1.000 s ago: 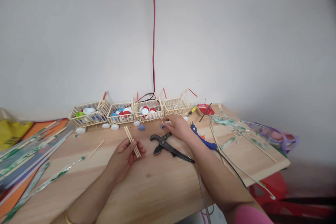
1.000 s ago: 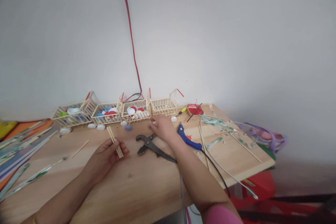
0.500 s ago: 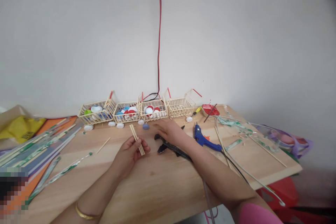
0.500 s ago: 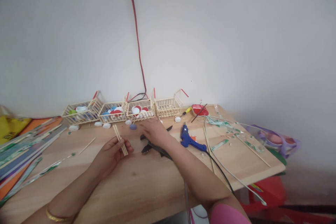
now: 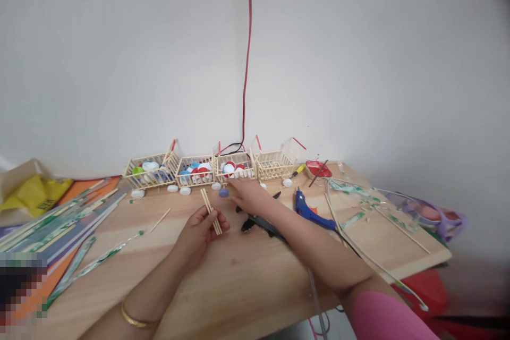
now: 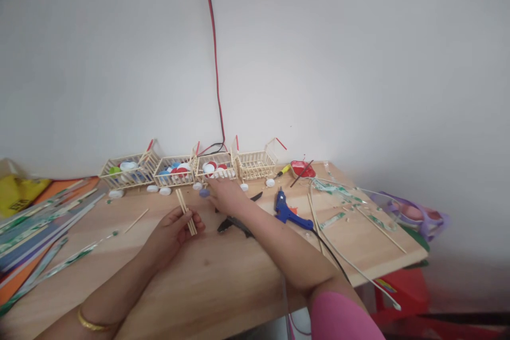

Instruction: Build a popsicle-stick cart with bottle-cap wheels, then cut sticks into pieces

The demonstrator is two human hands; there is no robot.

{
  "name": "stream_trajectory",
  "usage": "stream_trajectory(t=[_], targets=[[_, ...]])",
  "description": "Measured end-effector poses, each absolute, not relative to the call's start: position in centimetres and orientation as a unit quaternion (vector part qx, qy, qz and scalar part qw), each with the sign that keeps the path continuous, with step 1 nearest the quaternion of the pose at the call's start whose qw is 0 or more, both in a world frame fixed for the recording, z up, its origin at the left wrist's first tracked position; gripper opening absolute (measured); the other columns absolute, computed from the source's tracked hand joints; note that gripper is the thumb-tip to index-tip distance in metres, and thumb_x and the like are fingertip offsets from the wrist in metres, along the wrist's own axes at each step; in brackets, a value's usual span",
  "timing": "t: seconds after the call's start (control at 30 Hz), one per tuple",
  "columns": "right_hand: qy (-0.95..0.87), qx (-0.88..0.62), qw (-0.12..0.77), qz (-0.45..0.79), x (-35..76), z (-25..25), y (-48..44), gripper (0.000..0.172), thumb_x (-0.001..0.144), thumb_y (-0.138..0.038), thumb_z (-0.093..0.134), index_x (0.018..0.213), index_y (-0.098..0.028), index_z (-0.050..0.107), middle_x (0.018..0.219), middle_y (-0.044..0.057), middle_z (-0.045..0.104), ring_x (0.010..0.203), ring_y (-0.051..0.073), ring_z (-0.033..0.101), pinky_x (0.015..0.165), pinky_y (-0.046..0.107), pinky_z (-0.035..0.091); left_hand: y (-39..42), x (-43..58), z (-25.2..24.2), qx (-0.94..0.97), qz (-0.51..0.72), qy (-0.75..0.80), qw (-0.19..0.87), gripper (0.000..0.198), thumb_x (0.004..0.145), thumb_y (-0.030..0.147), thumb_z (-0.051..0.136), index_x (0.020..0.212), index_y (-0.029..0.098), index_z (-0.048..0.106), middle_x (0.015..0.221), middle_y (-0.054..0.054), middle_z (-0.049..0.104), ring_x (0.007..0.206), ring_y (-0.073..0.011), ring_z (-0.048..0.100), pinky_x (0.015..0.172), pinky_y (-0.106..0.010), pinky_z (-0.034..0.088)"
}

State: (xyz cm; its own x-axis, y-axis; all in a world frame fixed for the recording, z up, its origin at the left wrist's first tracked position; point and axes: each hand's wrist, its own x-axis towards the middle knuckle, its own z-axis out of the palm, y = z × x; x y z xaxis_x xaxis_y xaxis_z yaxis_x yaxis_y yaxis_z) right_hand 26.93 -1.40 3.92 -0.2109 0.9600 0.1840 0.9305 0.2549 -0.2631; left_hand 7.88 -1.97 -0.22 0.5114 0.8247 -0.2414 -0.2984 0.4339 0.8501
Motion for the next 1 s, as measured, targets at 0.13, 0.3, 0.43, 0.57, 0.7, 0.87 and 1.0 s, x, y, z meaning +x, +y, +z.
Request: stream_trajectory(t=[0.13,0.3,0.43,0.57,0.7,0.87,1.0], targets=[[-0.776,-0.609,0.158,0.044,26.8,4.0,-1.5,0.050,0.088,-0.029,0.058,0.135,-0.013,0.048,0.123,0.017,0.063,0.114,0.027,0.058,0.093,0.037,0.043,-1.9,7.9,-0.4,0.395,0.364,0.331,0.776,0.032,0.068,0.038,0.079,0.078,0.015,0.060,0.072,-0.002,0.067,0.068,-0.0143,0.065,0.069,-0.028,0.052],[-0.780,-0.594,0.185,0.065,26.5,4.7,-2.3,0.032,0.087,-0.023,0.059,0.117,-0.014,0.060,0.108,0.013,0.069,0.100,0.023,0.063,0.084,0.033,0.045,-1.9,7.8,-0.8,0.396,0.374,0.322,0.775,0.032,0.070,0.039,0.077,0.082,0.016,0.058,0.073,-0.002,0.066,0.068,-0.0150,0.064,0.070,-0.029,0.051],[-0.768,-0.572,0.250,0.142,25.7,5.4,-4.1,0.017,0.090,-0.024,0.056,0.102,-0.017,0.065,0.091,0.006,0.070,0.081,0.017,0.062,0.072,0.027,0.045,-2.3,7.7,-0.4,0.453,0.373,0.305,0.750,0.030,0.077,0.043,0.070,0.090,0.017,0.061,0.074,-0.001,0.063,0.066,-0.0150,0.061,0.068,-0.029,0.049],[-0.771,-0.508,0.314,0.221,24.6,5.6,-6.1,0.017,0.092,-0.028,0.054,0.085,-0.018,0.065,0.080,0.002,0.067,0.075,0.014,0.060,0.068,0.024,0.044,-2.8,7.5,0.1,0.640,0.343,0.279,0.628,0.028,0.084,0.044,0.060,0.078,0.017,0.067,0.070,-0.003,0.063,0.067,-0.0161,0.055,0.067,-0.026,0.042],[-0.785,-0.461,0.347,0.227,24.1,5.0,-6.8,0.027,0.093,-0.027,0.052,0.069,-0.018,0.061,0.073,0.002,0.062,0.075,0.014,0.059,0.070,0.025,0.044,-3.1,7.4,0.0,0.704,0.315,0.267,0.578,0.028,0.086,0.041,0.056,0.087,0.020,0.074,0.085,-0.006,0.071,0.081,-0.0220,0.059,0.077,-0.030,0.043],[-0.786,-0.467,0.340,0.220,24.7,4.7,-6.8,0.021,0.091,-0.028,0.057,0.076,-0.018,0.065,0.076,0.002,0.063,0.074,0.015,0.059,0.069,0.026,0.044,-2.9,7.4,-0.2,0.730,0.314,0.260,0.549,0.027,0.088,0.037,0.053,0.092,0.020,0.073,0.087,-0.006,0.071,0.082,-0.0220,0.060,0.077,-0.030,0.044],[-0.785,-0.531,0.256,0.188,27.1,5.3,-7.7,0.046,0.077,-0.030,0.074,0.120,-0.020,0.060,0.103,0.007,0.067,0.091,0.020,0.061,0.079,0.031,0.047,-2.7,7.4,-0.4,0.667,0.330,0.301,0.597,0.022,0.083,0.039,0.061,0.082,0.019,0.069,0.077,-0.004,0.068,0.076,-0.0204,0.063,0.072,-0.030,0.048]])
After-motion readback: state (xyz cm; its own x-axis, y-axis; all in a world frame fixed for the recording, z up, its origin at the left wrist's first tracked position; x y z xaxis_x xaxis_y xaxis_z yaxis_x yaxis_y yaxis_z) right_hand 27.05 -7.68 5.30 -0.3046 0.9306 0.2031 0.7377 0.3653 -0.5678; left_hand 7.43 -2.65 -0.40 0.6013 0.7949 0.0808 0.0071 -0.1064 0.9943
